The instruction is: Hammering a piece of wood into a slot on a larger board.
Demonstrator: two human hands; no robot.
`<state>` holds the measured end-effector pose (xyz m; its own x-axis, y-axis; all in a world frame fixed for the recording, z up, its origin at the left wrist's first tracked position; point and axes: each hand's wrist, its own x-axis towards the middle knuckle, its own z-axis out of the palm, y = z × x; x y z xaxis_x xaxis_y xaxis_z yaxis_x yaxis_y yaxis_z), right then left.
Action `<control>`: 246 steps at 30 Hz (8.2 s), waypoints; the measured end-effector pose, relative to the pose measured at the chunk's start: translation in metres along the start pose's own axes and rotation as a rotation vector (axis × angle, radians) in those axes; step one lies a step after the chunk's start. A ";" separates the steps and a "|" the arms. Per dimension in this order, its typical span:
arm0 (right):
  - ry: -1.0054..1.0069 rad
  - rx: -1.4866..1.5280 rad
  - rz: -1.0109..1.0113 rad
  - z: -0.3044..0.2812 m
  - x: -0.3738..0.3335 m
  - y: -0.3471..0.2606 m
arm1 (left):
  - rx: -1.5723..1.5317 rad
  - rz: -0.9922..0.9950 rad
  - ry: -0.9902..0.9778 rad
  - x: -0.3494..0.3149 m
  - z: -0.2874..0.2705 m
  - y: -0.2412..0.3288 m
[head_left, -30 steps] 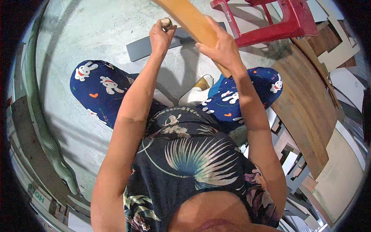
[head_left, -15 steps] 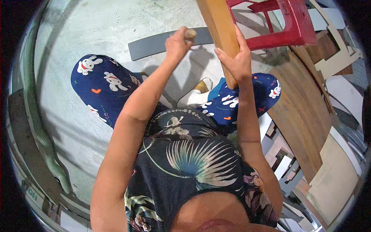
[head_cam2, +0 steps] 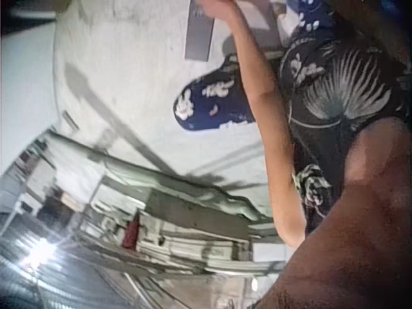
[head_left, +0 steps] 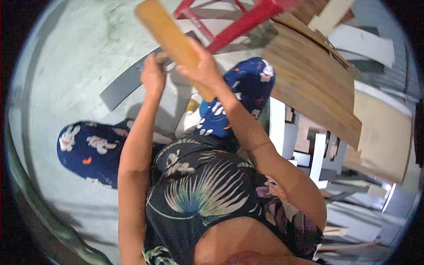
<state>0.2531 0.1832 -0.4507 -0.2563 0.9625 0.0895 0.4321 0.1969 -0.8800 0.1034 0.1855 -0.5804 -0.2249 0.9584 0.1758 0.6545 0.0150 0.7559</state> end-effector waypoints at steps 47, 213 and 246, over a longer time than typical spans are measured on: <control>0.029 -0.254 0.439 0.008 0.005 0.063 | 0.570 -0.054 -0.534 -0.033 0.029 -0.091; 0.171 0.278 0.032 -0.019 0.004 -0.021 | 0.436 0.352 -0.268 -0.042 -0.016 0.038; 0.054 0.148 0.071 -0.001 0.005 -0.008 | 0.264 -0.042 -0.016 -0.009 0.006 0.025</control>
<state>0.2496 0.1869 -0.4430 -0.1812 0.9824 0.0465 0.3140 0.1026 -0.9439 0.1264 0.1786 -0.5671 -0.2456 0.9597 0.1363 0.8110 0.1263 0.5713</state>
